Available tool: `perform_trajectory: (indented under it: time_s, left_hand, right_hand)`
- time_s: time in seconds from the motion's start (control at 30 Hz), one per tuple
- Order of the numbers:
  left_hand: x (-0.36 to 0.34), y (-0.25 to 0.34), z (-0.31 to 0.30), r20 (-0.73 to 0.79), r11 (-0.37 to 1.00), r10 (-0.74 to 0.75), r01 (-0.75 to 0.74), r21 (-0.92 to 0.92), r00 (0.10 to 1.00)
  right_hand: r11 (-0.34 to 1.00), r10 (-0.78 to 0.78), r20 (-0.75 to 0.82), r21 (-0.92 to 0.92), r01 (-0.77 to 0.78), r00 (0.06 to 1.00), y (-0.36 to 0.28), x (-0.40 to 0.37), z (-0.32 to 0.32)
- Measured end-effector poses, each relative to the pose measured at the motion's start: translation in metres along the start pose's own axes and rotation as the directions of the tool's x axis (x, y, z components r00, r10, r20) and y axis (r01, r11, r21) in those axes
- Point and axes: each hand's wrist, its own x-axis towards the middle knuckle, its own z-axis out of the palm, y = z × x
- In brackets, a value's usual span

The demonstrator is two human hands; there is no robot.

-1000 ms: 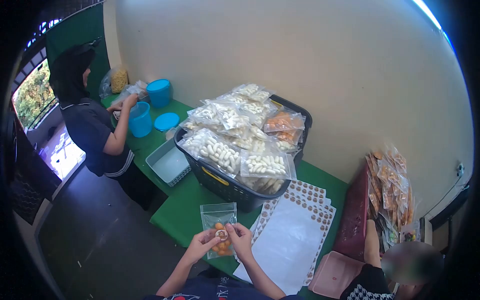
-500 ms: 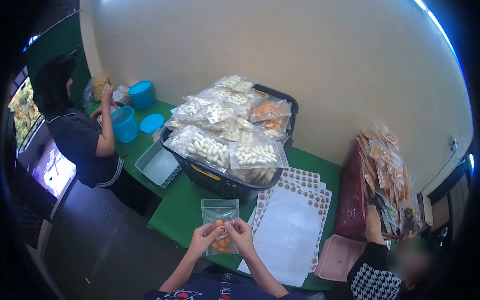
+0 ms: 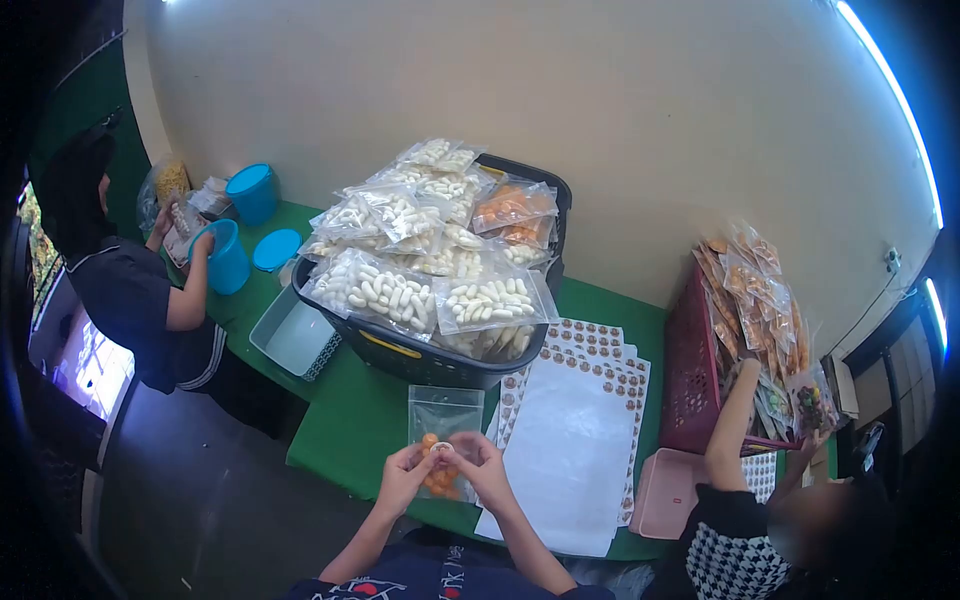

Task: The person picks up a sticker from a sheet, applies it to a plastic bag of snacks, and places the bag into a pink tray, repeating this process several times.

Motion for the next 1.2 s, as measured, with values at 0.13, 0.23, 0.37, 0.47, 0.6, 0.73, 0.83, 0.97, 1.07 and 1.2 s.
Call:
perform_trajectory:
  time_s: [0.13,0.23,0.37,0.47,0.6,0.73,0.83,0.97,1.07,1.2]
  left_hand:
    - [0.004,0.003,0.005,-0.04,1.0,0.017,-0.017,-0.002,0.999]
    - [0.009,-0.008,0.0,-0.02,0.984,0.031,-0.027,0.178,0.999]
    - [0.009,-0.005,-0.002,0.051,0.993,-0.004,-0.002,0.118,0.999]
    - [0.01,-0.011,-0.002,0.047,0.998,0.001,-0.004,0.06,0.999]
    - [0.008,-0.004,0.007,0.006,0.996,0.057,-0.057,0.072,0.998]
    - [0.008,-0.008,0.001,-0.015,0.992,0.077,-0.075,0.106,0.997]
    - [0.004,0.005,-0.001,0.043,0.99,0.049,-0.054,0.131,0.998]
    - [0.007,-0.005,-0.001,0.001,0.998,0.029,-0.029,0.049,1.0]
    - [0.012,-0.014,-0.002,-0.032,0.999,0.048,-0.049,-0.014,0.998]
    - [0.016,-0.016,-0.005,-0.126,0.973,0.14,-0.114,0.199,0.982]
  right_hand:
    - [0.996,-0.004,0.027,-0.092,0.006,1.0,0.009,0.002,-0.005]
    - [0.998,-0.033,0.016,-0.06,0.034,0.999,0.014,0.004,-0.011]
    - [0.995,-0.045,0.002,-0.089,0.045,0.999,0.017,0.005,-0.02]
    - [0.998,-0.02,-0.023,-0.066,0.019,1.0,0.015,0.005,-0.022]
    - [0.998,-0.006,0.009,-0.065,0.006,1.0,0.0,0.005,-0.015]
    - [0.996,-0.008,0.001,-0.085,0.008,1.0,0.007,0.006,-0.012]
    - [0.995,-0.013,0.019,-0.101,0.015,1.0,0.006,0.007,-0.013]
    - [0.998,-0.01,0.023,-0.062,0.012,1.0,0.013,0.006,-0.015]
    - [0.999,-0.013,0.072,-0.039,0.016,0.997,0.022,0.006,-0.014]
    - [0.999,-0.053,0.102,0.003,0.053,0.993,0.034,0.012,-0.012]
